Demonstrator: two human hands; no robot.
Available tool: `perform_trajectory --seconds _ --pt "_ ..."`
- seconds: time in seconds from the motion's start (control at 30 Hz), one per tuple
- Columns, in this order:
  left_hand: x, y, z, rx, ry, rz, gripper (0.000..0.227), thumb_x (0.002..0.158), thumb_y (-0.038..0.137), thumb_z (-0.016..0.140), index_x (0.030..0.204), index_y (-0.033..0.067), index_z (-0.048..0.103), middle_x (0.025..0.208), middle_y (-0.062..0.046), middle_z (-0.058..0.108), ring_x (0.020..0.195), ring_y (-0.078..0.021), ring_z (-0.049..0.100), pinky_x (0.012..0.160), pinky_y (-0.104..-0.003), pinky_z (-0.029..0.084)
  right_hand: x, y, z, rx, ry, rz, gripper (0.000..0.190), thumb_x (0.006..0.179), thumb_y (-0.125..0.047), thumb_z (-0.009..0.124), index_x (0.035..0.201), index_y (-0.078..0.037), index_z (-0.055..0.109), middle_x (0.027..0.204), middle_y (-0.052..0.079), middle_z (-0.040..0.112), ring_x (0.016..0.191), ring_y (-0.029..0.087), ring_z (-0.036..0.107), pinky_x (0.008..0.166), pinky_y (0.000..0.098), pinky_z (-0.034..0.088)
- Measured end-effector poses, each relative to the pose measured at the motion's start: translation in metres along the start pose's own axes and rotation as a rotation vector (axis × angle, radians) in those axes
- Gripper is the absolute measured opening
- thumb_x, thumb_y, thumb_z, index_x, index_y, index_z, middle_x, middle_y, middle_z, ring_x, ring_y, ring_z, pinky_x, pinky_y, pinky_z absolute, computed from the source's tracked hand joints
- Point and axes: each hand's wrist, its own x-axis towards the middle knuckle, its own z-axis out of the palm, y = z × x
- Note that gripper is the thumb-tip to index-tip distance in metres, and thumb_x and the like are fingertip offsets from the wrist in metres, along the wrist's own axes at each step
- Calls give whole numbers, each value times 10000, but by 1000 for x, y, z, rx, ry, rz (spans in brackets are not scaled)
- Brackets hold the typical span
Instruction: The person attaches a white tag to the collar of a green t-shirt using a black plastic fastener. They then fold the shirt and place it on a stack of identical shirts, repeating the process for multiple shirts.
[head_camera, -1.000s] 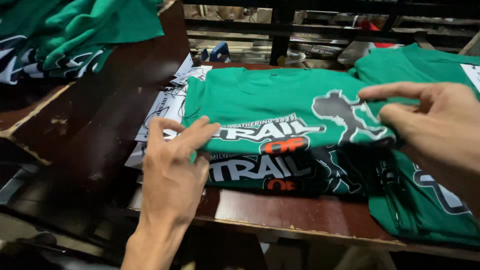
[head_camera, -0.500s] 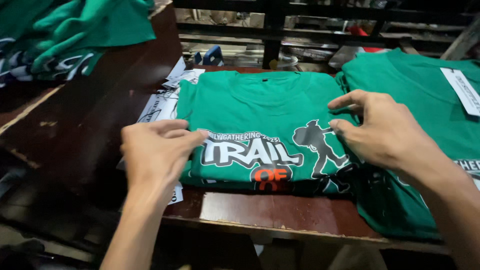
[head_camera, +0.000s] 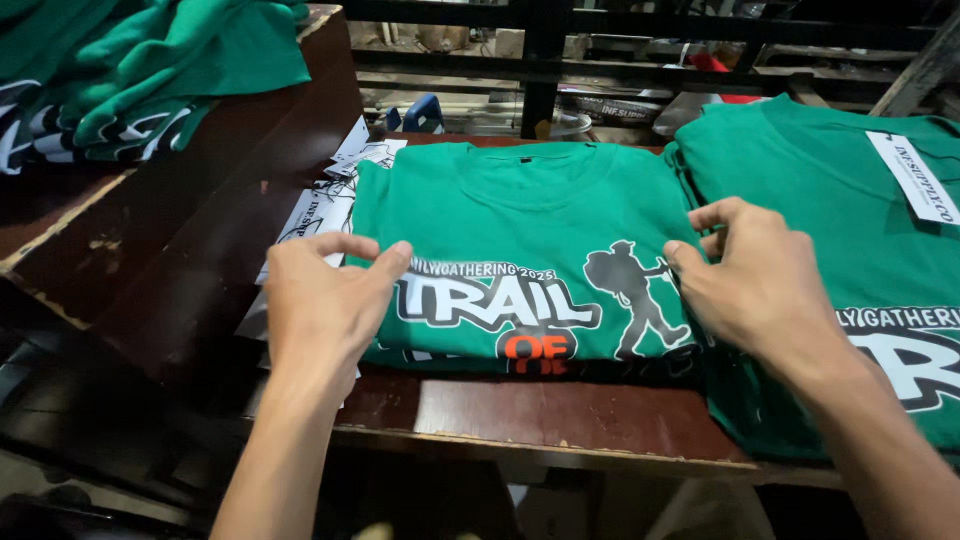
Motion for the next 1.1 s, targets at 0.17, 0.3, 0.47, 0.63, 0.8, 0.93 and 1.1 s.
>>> perform_trajectory --seconds 0.17,0.3,0.47,0.63,0.8,0.93,1.1 --pt "4 13 -1 4 -53 -97 272 836 341 872 931 105 775 766 -80 685 517 -194 500 587 -380 438 2 -3 1 24 -39 23 312 1111 -337 551 1020 -93 722 625 118 654 674 307 609 699 456 435" --pt "0 10 -6 133 -44 -62 379 917 479 744 907 101 763 1126 -80 762 1064 -226 709 870 -420 514 5 11 15 17 95 -72 341 1098 -272 542 1095 -2 750 974 209 788 969 438 703 864 529 505" --pt "-9 10 -6 -37 -205 -166 653 793 183 912 1346 90 576 1253 -113 648 766 -281 751 594 -417 674 12 17 27 -73 59 -170 508 1037 -277 554 1441 29 571 669 199 674 1081 488 634 927 542 465" --pt "31 -19 9 248 -206 6 1339 651 448 1019 1482 -127 142 1159 -144 649 1129 -213 626 937 -348 516 -3 -11 10 36 -61 -2 592 1025 -345 570 1561 -140 425 958 191 670 1183 413 585 959 528 452" --pt "-4 19 -9 149 -331 -103 1118 806 180 901 1481 40 21 1409 -162 497 1274 -247 557 1029 -368 507 8 2 24 59 43 -159 543 1004 -206 606 1517 -76 483 856 206 678 945 423 657 855 511 466" --pt "-2 21 -12 233 -396 -158 938 802 162 912 1456 78 244 1566 -49 438 1071 -245 728 814 -414 689 11 1 22 64 -22 -57 580 965 -257 637 1516 -145 496 1391 264 623 1377 390 545 1111 503 413" --pt "32 6 13 298 -220 18 831 878 418 809 1469 92 324 1468 -212 551 1320 -415 585 1039 -591 504 45 2 39 58 33 -110 471 1012 -309 631 1436 -115 568 1203 276 703 1242 463 594 1030 574 448"
